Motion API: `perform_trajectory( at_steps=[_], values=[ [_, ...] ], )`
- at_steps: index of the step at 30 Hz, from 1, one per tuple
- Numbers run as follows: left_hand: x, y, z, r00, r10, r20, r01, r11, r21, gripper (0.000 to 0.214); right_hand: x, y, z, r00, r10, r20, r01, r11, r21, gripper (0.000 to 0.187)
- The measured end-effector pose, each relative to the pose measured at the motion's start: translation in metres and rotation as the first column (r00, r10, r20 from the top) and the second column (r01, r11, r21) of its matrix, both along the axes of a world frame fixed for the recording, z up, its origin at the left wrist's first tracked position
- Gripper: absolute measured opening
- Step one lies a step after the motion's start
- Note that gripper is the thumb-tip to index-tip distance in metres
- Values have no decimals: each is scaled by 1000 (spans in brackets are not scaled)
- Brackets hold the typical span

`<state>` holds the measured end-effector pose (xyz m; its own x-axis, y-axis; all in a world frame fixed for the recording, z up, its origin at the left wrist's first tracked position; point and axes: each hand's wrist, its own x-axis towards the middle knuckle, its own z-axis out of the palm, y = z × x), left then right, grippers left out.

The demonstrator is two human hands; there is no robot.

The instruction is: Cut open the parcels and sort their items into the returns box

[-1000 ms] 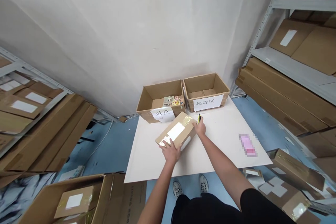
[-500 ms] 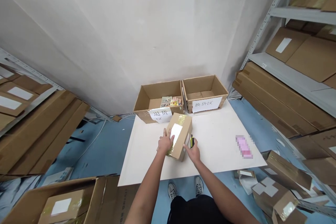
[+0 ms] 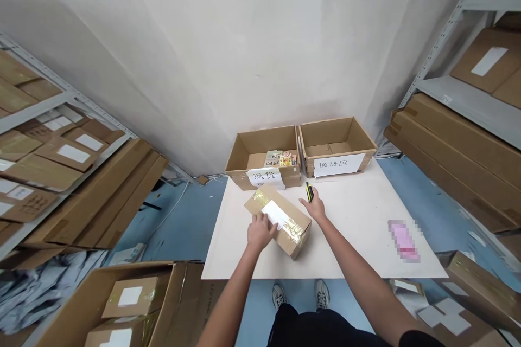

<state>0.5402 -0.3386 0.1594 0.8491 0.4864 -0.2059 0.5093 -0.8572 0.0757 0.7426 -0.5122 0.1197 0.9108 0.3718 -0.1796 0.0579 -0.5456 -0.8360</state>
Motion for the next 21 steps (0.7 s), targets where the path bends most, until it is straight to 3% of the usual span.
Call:
perform_trajectory(
  at_steps=[3, 5, 9, 13, 21],
  values=[
    [11, 28, 2, 922, -382, 66, 384, 923, -25, 73, -26, -30, -8, 990, -18, -137, 39, 988, 147, 71],
    [22, 31, -8, 874, -481, 71, 485, 872, -68, 72, -49, -53, -18, 973, 17, -230, 45, 964, 261, 72],
    [51, 7, -34, 942, -328, 71, 332, 943, -39, 72, -81, -92, -37, 954, -22, -299, 127, 932, 339, 70],
    [76, -26, -49, 990, -130, 53, 130, 991, 0, 75, -78, -110, -43, 945, -54, -323, 160, 937, 309, 62],
    [75, -37, -52, 991, -124, 54, 123, 992, 27, 79, -53, -99, -24, 946, -22, -325, 94, 973, 209, 55]
  ],
)
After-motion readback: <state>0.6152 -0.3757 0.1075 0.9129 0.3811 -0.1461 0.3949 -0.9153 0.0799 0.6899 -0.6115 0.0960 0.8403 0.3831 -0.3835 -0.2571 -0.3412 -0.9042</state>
